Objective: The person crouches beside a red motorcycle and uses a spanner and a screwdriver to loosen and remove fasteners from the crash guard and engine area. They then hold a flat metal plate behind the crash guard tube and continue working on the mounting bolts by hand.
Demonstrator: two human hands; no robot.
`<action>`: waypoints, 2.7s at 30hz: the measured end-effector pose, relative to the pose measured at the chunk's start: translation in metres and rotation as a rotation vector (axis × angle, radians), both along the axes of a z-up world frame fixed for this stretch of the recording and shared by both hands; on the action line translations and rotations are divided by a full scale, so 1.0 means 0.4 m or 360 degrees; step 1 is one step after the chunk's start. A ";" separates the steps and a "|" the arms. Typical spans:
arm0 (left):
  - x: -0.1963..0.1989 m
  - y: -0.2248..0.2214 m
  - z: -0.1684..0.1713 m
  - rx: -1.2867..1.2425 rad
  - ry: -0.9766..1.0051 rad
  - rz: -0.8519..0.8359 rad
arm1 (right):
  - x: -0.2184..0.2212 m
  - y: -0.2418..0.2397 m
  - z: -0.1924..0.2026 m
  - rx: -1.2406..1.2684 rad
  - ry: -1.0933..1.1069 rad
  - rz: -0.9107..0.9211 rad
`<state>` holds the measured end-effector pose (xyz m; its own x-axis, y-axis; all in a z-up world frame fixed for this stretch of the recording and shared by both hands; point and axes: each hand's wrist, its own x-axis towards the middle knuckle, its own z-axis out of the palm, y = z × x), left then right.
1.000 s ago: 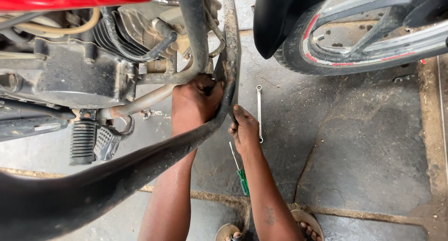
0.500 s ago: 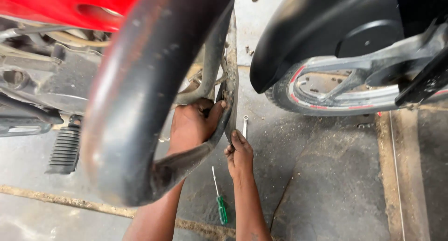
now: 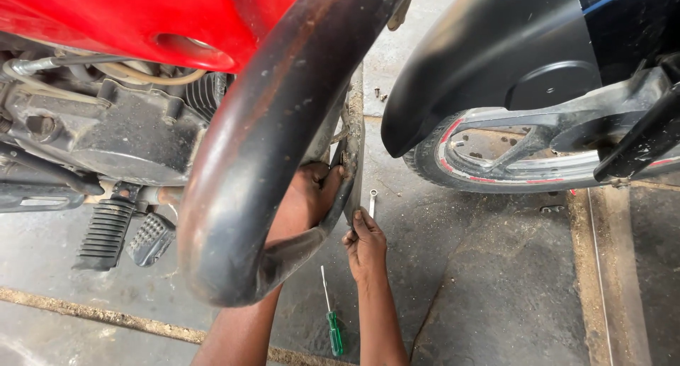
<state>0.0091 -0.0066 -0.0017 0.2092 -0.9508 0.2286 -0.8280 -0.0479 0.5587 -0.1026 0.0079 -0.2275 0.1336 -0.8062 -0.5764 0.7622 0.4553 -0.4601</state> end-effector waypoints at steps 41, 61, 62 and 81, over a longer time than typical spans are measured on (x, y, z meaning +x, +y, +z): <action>-0.005 0.008 0.027 0.0116 -0.0115 0.0062 | 0.160 0.093 0.061 0.0061 -0.0192 0.0172; 0.017 0.002 -0.061 0.0108 -0.0013 0.0098 | 0.085 0.078 0.022 -0.0068 -0.0195 0.0282; 0.019 0.000 -0.070 0.0032 -0.0008 0.0066 | 0.085 0.077 0.029 -0.0062 -0.0180 0.0315; 0.055 0.061 -0.105 0.0295 -0.0202 -0.0247 | 0.121 0.133 0.043 -0.0012 -0.0224 0.0344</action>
<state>0.0309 0.0177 -0.0436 0.0387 -0.9973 0.0626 -0.8962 -0.0070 0.4436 -0.0542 0.0610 -0.2105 0.3819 -0.7543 -0.5341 0.7041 0.6117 -0.3606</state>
